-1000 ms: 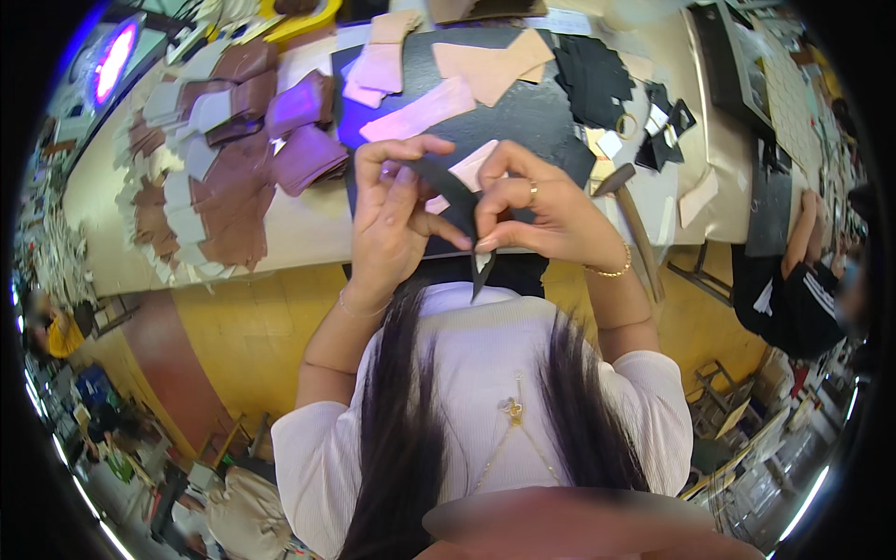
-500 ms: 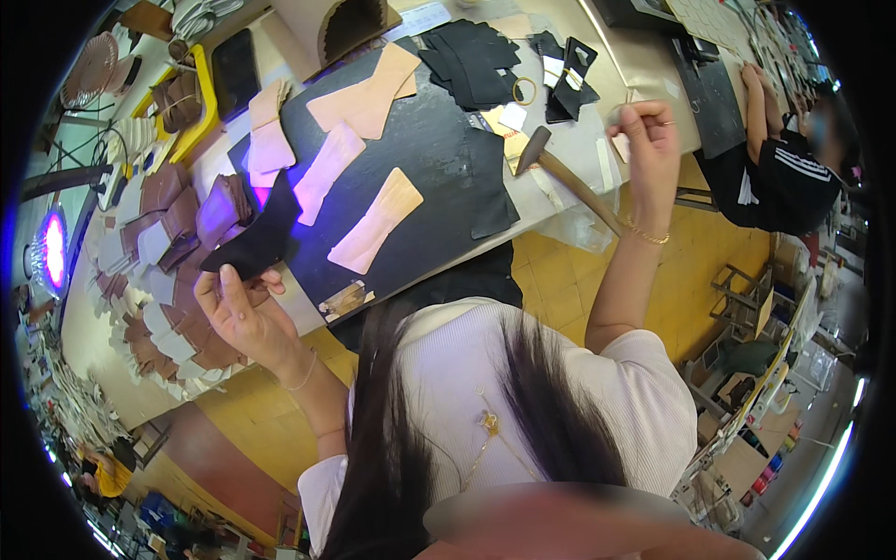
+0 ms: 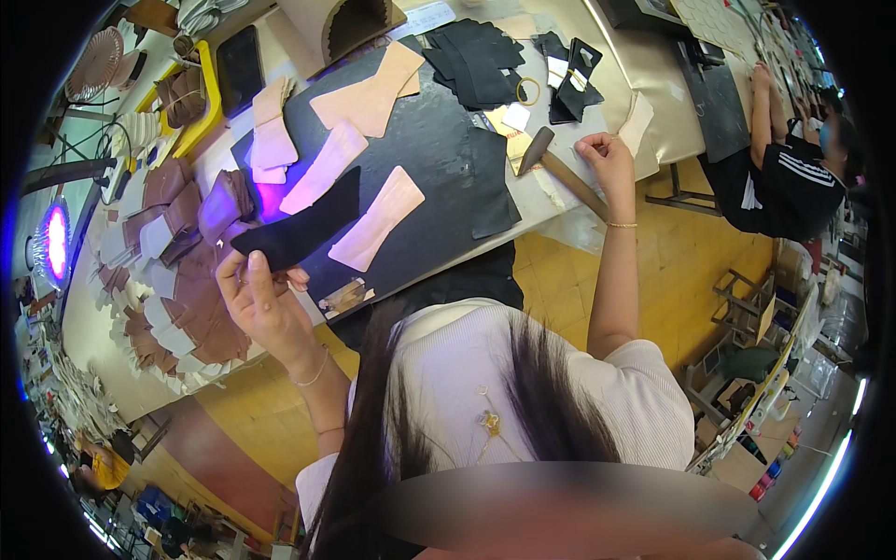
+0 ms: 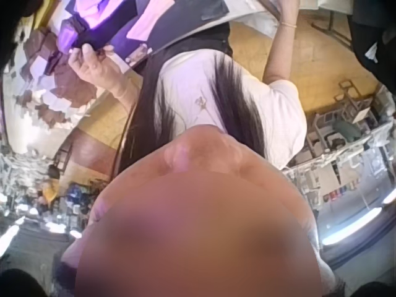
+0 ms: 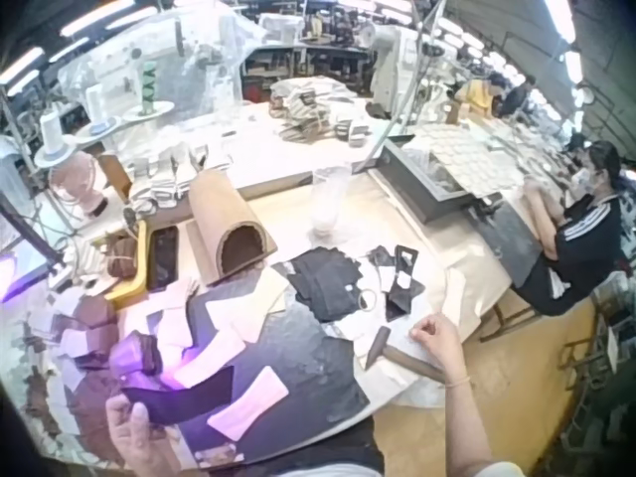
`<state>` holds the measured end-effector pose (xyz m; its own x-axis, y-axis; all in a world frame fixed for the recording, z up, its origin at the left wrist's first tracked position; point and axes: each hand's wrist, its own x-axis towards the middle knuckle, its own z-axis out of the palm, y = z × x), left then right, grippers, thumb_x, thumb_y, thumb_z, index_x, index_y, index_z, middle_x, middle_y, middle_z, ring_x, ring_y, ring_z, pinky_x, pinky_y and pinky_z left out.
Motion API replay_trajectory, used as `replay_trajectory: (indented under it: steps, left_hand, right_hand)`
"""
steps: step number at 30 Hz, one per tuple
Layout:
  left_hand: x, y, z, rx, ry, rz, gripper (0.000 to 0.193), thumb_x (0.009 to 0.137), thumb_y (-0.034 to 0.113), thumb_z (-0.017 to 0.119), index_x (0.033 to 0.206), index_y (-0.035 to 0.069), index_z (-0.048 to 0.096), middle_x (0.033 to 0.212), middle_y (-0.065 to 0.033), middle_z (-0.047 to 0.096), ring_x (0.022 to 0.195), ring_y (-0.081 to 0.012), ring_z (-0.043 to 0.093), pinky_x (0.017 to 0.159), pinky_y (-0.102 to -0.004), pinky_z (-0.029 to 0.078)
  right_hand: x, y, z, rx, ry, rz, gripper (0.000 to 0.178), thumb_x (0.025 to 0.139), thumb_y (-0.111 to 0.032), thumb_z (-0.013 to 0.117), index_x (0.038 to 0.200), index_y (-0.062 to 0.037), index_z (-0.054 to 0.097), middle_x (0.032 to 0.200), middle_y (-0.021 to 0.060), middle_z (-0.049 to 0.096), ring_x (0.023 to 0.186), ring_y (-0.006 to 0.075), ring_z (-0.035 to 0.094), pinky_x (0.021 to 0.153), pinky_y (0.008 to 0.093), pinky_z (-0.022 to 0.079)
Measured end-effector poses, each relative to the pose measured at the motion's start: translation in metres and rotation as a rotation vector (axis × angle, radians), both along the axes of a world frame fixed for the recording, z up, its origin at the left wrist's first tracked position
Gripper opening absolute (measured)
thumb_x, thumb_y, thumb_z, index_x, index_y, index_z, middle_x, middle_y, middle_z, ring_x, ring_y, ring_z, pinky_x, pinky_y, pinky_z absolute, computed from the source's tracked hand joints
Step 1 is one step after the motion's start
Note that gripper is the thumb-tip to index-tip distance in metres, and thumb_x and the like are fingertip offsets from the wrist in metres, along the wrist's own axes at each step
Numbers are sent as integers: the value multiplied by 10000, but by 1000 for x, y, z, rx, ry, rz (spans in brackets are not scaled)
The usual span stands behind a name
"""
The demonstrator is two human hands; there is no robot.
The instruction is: The person assembles small leather pieces by hand. They pick up black and beige leather cutouts, apply glue from a bottle to the edges, and press the pieces together to form a small wallet-like item.
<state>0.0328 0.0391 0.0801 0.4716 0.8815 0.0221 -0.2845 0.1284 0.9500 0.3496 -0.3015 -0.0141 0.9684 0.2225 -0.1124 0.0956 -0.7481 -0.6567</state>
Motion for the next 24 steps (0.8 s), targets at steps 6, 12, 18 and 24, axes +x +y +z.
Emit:
replay_trajectory:
  steps: [6, 12, 18, 24]
  left_hand:
    - [3, -10, 5, -63, 12, -85, 171, 969, 64, 589, 1110, 16, 505, 901, -154, 670, 588, -202, 638, 517, -269, 520]
    - [-1, -33, 10, -285, -81, -366, 214, 925, -27, 609, 1089, 23, 481, 974, -155, 668, 760, -200, 681, 654, -339, 622]
    - [-25, -53, -2, -396, 140, -343, 108, 930, -2, 622, 1001, -4, 540, 937, -132, 674, 811, -161, 684, 714, -343, 626]
    - [-42, -50, -34, -486, 486, -330, 144, 943, 111, 664, 933, -20, 606, 813, -101, 680, 732, -187, 712, 638, -261, 573]
  right_hand:
    - [-5, 12, 10, -101, -386, -136, 479, 770, -271, 846, 1096, -29, 593, 929, 73, 527, 810, 231, 550, 780, 354, 486]
    - [-50, 94, 45, 806, 157, 189, 326, 927, -190, 700, 1190, -49, 570, 1011, 37, 570, 788, 76, 515, 703, 229, 476]
    - [-124, 143, 69, 842, 1211, 685, 618, 875, -336, 750, 1346, -15, 512, 1165, 75, 637, 858, 113, 637, 661, 240, 575]
    - [-126, 158, 56, 563, 904, 534, 164, 926, -84, 679, 1053, 14, 646, 911, 20, 650, 811, 91, 621, 686, 250, 600]
